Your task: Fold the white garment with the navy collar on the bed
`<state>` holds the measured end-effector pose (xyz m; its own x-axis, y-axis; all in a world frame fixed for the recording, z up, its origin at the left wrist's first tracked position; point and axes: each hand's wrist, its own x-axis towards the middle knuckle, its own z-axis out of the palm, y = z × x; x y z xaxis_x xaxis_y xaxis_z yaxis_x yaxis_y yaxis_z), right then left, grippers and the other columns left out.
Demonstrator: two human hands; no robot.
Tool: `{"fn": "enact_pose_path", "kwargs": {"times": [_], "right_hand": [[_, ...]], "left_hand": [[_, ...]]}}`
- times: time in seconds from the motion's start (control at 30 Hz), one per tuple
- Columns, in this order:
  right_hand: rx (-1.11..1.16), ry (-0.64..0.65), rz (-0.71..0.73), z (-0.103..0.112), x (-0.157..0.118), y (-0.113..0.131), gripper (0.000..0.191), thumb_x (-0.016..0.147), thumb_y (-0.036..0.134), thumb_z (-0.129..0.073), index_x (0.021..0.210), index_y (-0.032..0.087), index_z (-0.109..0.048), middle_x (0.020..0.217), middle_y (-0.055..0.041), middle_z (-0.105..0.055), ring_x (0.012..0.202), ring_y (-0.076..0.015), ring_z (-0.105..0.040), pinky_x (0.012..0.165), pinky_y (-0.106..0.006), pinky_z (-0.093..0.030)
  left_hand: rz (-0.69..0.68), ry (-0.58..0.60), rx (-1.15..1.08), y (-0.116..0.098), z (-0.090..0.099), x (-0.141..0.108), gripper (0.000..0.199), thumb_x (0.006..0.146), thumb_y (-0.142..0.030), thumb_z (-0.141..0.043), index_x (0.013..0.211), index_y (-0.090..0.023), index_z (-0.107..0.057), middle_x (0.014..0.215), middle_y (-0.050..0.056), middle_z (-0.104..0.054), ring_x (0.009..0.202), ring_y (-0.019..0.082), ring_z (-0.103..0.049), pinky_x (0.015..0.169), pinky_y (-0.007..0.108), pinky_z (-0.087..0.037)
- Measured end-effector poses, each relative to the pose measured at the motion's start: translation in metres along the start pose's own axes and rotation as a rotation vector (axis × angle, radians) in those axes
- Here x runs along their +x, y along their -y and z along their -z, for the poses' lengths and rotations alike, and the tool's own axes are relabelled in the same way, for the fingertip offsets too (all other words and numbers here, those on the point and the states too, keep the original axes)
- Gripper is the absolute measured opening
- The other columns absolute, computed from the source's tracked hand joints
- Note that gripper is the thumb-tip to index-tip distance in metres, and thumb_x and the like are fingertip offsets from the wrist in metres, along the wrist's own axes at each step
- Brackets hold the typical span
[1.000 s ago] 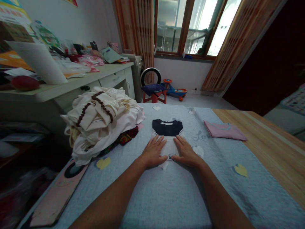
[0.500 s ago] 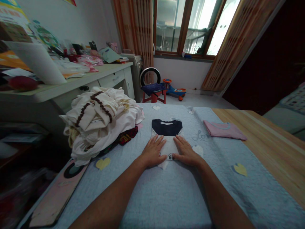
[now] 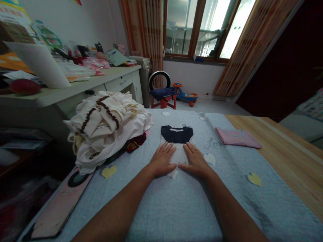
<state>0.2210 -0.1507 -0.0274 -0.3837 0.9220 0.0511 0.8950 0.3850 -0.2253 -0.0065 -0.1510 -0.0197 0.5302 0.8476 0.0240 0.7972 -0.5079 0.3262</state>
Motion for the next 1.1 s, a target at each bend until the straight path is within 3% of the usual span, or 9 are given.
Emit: {"fn": "enact_pose_path", "kwargs": {"times": [0.27, 0.77, 1.1], "right_hand": [[0.027, 0.055, 0.024, 0.004, 0.001, -0.004, 0.107, 0.076, 0.073, -0.061, 0.155, 0.007, -0.028, 0.161, -0.0226, -0.022, 0.150, -0.0360, -0.018, 0.121, -0.052, -0.019], [0.107, 0.132, 0.080, 0.009, 0.000, -0.016, 0.104, 0.080, 0.066, -0.061, 0.158, 0.012, -0.020, 0.164, -0.0190, -0.014, 0.152, -0.0347, -0.009, 0.122, -0.052, -0.016], [0.223, 0.158, 0.119, 0.009, -0.002, -0.028, 0.101, 0.083, 0.068, -0.057, 0.159, 0.017, -0.015, 0.166, -0.0151, -0.009, 0.152, -0.0321, -0.004, 0.122, -0.051, -0.012]], "left_hand": [[0.009, 0.022, -0.007, -0.003, 0.005, 0.000, 0.081, 0.084, -0.054, -0.059, 0.153, -0.022, -0.032, 0.165, 0.007, -0.020, 0.153, 0.030, -0.010, 0.123, 0.047, -0.012], [-0.003, 0.018, -0.010, -0.004, 0.006, -0.001, 0.094, 0.079, -0.070, -0.059, 0.154, -0.020, -0.031, 0.165, 0.010, -0.022, 0.153, 0.032, -0.010, 0.123, 0.047, -0.013], [-0.002, 0.006, -0.005, -0.002, 0.002, -0.001, 0.091, 0.080, -0.067, -0.058, 0.154, -0.021, -0.030, 0.165, 0.009, -0.021, 0.153, 0.031, -0.010, 0.123, 0.047, -0.012]]}}
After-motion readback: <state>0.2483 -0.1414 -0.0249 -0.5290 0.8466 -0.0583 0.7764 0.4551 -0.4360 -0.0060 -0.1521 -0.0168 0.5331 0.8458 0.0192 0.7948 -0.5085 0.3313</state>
